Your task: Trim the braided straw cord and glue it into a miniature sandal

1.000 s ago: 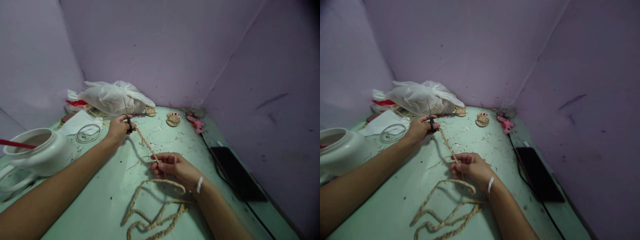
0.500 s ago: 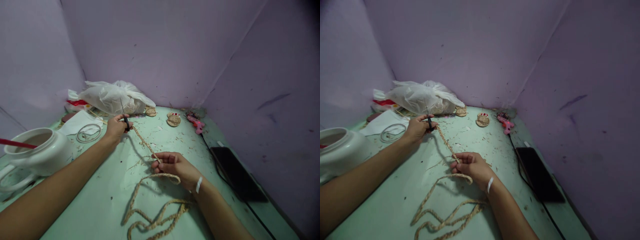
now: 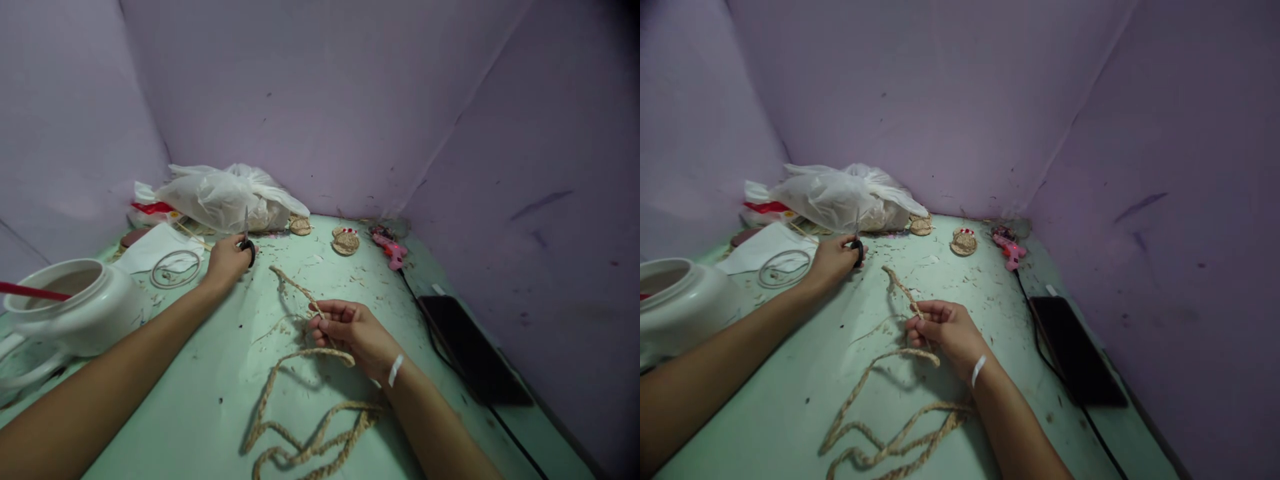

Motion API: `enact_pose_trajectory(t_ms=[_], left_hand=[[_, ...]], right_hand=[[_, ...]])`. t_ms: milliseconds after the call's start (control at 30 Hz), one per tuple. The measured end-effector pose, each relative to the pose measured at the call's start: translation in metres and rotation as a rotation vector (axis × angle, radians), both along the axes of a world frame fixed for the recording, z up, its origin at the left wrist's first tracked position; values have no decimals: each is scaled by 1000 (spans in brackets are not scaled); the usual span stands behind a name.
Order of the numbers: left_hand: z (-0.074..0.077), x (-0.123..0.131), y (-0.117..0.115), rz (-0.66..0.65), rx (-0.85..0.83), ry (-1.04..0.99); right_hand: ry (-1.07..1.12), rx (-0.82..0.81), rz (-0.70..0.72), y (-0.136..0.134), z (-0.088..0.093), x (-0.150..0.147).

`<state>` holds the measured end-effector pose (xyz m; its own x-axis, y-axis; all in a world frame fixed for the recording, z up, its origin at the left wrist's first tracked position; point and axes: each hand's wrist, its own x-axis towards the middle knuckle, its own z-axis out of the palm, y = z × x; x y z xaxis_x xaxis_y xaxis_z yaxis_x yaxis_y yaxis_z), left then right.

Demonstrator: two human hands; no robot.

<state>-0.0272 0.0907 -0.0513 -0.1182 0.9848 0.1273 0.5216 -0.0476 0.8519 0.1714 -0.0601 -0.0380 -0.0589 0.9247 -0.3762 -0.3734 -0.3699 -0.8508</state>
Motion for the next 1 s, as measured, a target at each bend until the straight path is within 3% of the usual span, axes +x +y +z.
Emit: enact_pose_trajectory(t_ms=[200, 367, 433, 600, 700, 833, 1000], left_hand=[[10, -10, -7, 9, 2, 323], [20, -3, -19, -4, -26, 324], [24, 9, -30, -75, -68, 248], [30, 48, -70, -426, -336, -63], [33, 60, -85, -482, -382, -309], [38, 58, -87, -550, -398, -691], [40, 55, -87, -592, -375, -678]], right_hand=[[15, 43, -52, 1, 0, -2], [7, 92, -133, 3, -1, -6], [-7, 111, -169, 4, -2, -8], [-19, 190, -173, 5, -7, -15], [-48, 211, -156, 5, -10, -18], [-130, 279, -99, 3, -8, -16], [-96, 228, -179, -1, 0, -10]])
